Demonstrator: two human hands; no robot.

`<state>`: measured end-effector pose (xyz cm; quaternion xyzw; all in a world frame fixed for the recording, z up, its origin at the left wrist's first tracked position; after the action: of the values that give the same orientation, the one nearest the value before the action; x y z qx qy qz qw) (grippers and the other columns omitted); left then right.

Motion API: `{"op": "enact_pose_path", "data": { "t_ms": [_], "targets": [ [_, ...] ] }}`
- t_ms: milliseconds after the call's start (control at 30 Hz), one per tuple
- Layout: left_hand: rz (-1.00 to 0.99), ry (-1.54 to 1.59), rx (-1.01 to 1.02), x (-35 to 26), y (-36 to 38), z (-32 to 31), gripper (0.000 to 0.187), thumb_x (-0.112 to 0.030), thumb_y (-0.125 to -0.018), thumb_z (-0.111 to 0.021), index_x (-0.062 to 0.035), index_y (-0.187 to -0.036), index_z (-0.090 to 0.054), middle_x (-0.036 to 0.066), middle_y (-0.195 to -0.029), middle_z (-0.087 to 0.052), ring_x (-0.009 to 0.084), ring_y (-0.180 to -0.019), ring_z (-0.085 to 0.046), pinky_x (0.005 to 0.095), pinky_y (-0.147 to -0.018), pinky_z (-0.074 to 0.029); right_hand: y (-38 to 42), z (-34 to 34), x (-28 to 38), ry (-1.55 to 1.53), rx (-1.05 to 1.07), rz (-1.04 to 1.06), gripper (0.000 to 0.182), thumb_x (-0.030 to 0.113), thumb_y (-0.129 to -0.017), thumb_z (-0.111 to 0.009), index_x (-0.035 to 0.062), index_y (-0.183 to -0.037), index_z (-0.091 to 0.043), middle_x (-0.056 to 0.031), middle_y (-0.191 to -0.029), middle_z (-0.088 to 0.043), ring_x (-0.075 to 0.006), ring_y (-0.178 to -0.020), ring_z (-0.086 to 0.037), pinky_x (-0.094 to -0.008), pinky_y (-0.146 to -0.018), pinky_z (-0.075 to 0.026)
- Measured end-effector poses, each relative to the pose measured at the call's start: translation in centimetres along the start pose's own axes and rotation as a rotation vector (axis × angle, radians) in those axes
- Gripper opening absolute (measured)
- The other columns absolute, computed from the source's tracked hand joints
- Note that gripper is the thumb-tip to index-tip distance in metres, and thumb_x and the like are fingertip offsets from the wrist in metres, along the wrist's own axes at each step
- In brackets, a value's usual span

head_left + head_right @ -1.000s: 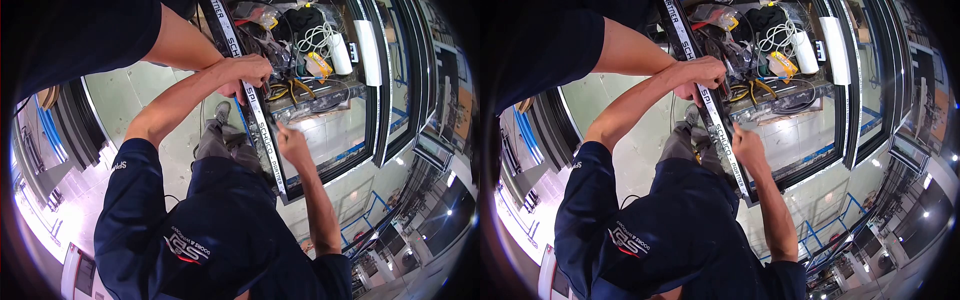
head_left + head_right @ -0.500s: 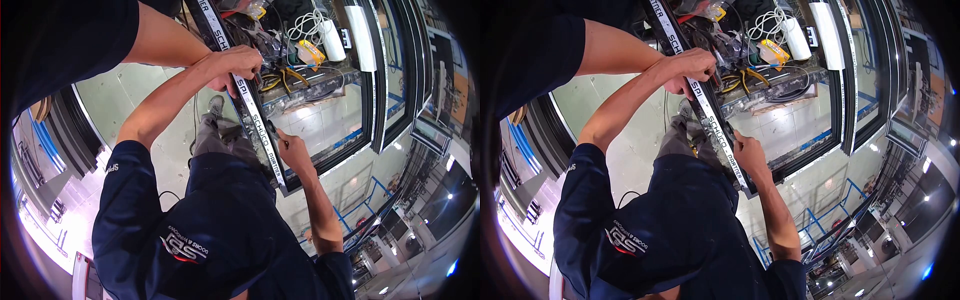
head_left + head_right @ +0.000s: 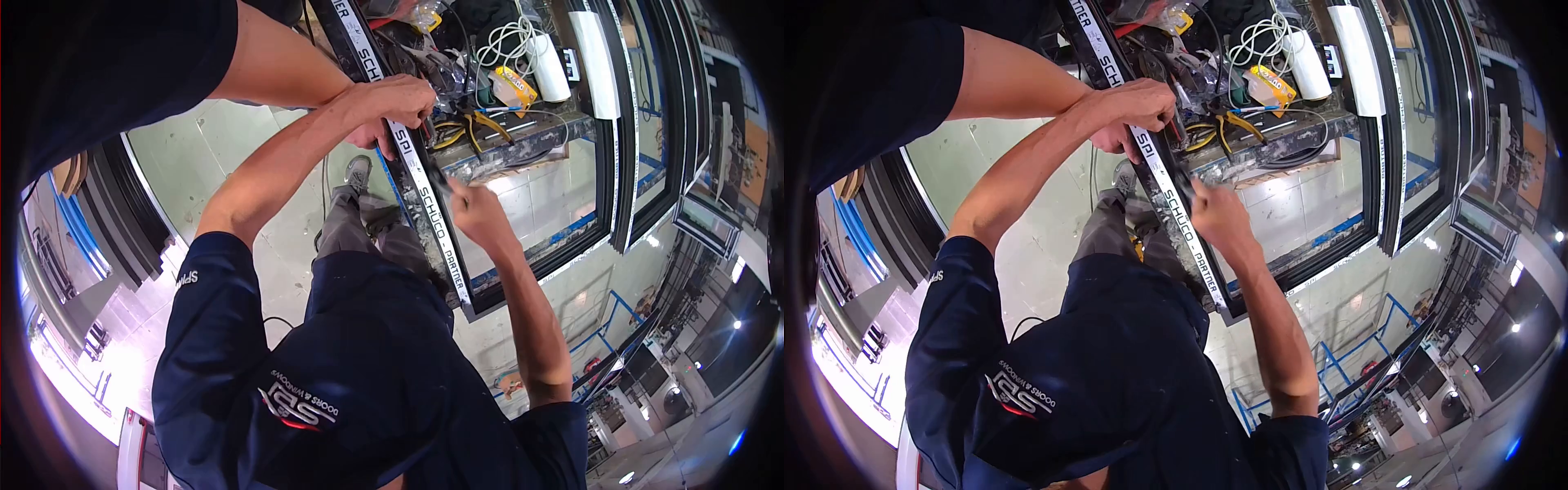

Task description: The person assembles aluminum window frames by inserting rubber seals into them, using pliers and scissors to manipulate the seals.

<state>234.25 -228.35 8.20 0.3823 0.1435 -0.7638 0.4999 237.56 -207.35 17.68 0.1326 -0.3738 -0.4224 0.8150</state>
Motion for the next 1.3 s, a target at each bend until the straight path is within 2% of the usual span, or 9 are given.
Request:
{"op": "enact_pose_path", "data": {
  "t_ms": [100, 233, 500, 567, 667, 767, 933, 1033, 1300],
  "targets": [
    [0.020, 0.028, -0.026, 0.1, -0.1, 1.1, 0.019, -0.010, -0.065, -0.066, -0.0027, -0.081, -0.072, 0.017, -0.074, -0.067, 0.0354, -0.073, -0.067, 0.0424, -0.065, -0.052, 0.7, -1.0, -1.6, 0.027, -0.037, -0.015, 0.036, 0.014, -0.089, -0.053, 0.0007, -0.120, -0.066, -0.0302, -0.069, -0.056, -0.0402, -0.062, -0.063, -0.0409, -0.058, -0.047],
    [-0.001, 0.032, -0.016, -0.4, 0.3, -0.3, 0.018, -0.010, -0.065, -0.065, -0.0029, -0.080, -0.072, 0.017, -0.073, -0.067, 0.0351, -0.073, -0.067, 0.0424, -0.064, -0.052, -2.4, 0.4, 1.6, -0.074, 0.005, -0.036, 0.036, 0.014, -0.089, -0.053, 0.0002, -0.119, -0.066, -0.0283, -0.065, -0.055, -0.0253, -0.055, -0.063, -0.0390, -0.057, -0.047],
    [-0.057, -0.024, -0.047, 0.1, -0.2, 0.5, 0.016, -0.010, -0.064, -0.063, -0.0013, -0.076, -0.071, 0.018, -0.071, -0.065, 0.0360, -0.072, -0.066, 0.0427, -0.065, -0.052, -1.8, 0.2, 1.6, -0.025, -0.021, -0.002, 0.036, 0.013, -0.089, -0.052, -0.0009, -0.120, -0.065, -0.0294, -0.065, -0.049, -0.0233, -0.049, -0.054, -0.0380, -0.053, -0.044],
    [-0.088, -0.026, -0.077, -0.1, 0.0, 0.6, 0.018, -0.010, -0.064, -0.063, -0.0005, -0.076, -0.070, 0.018, -0.073, -0.065, 0.0365, -0.074, -0.066, 0.0429, -0.066, -0.052, -0.8, 0.3, 1.1, -0.034, -0.005, -0.088, 0.034, 0.014, -0.088, -0.051, 0.0044, -0.117, -0.068, -0.0287, -0.080, -0.061, -0.0457, -0.079, -0.062, -0.0509, -0.068, -0.048],
    [0.011, 0.047, -0.037, 0.2, 0.0, 0.5, 0.019, -0.011, -0.064, -0.063, -0.0001, -0.077, -0.070, 0.019, -0.075, -0.065, 0.0369, -0.076, -0.066, 0.0430, -0.067, -0.052, 1.5, -0.9, -1.8, -0.013, 0.030, -0.132, 0.035, 0.014, -0.089, -0.050, 0.0049, -0.118, -0.067, -0.0297, -0.080, -0.060, -0.0454, -0.080, -0.062, -0.0505, -0.068, -0.048],
    [0.028, 0.010, 0.000, 0.5, -0.3, 0.3, 0.018, -0.010, -0.064, -0.064, -0.0008, -0.078, -0.071, 0.018, -0.074, -0.066, 0.0364, -0.075, -0.066, 0.0430, -0.067, -0.052, -1.5, 0.1, 0.7, -0.068, -0.008, -0.009, 0.037, 0.012, -0.090, -0.051, -0.0010, -0.122, -0.064, -0.0294, -0.064, -0.051, -0.0221, -0.050, -0.054, -0.0382, -0.053, -0.043],
    [-0.051, 0.033, -0.039, 0.0, 0.2, 1.0, 0.017, -0.010, -0.064, -0.065, -0.0018, -0.077, -0.071, 0.018, -0.073, -0.065, 0.0360, -0.076, -0.067, 0.0429, -0.066, -0.053, 0.6, -0.5, -0.7, -0.070, 0.007, -0.051, 0.038, 0.014, -0.090, -0.052, 0.0004, -0.124, -0.063, -0.0298, -0.066, -0.053, -0.0318, -0.054, -0.061, -0.0407, -0.055, -0.045],
    [-0.001, -0.047, -0.053, 0.1, 0.1, 1.1, 0.016, -0.010, -0.065, -0.065, -0.0024, -0.077, -0.071, 0.017, -0.071, -0.064, 0.0355, -0.075, -0.067, 0.0427, -0.066, -0.053, -0.6, -0.4, 0.2, -0.041, -0.054, 0.021, 0.036, 0.014, -0.088, -0.052, 0.0054, -0.119, -0.067, -0.0279, -0.077, -0.062, -0.0444, -0.077, -0.064, -0.0487, -0.067, -0.050],
    [0.027, -0.087, -0.057, 0.5, 0.3, 2.2, 0.014, -0.010, -0.065, -0.065, -0.0008, -0.075, -0.070, 0.018, -0.073, -0.065, 0.0361, -0.075, -0.067, 0.0446, -0.064, -0.052, -0.6, -0.2, -0.7, -0.067, -0.034, -0.004, 0.034, 0.014, -0.088, -0.054, 0.0020, -0.117, -0.068, -0.0301, -0.074, -0.060, -0.0424, -0.073, -0.065, -0.0481, -0.064, -0.049]
  ]
}}
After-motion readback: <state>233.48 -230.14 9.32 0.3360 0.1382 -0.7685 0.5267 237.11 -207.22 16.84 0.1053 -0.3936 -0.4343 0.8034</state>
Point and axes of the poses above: each hand's wrist, its own y-axis away from the middle knuckle, its own z-axis out of the back of the hand, x = y × z, the point moved 5 cm from there along -y, towards the middle knuckle
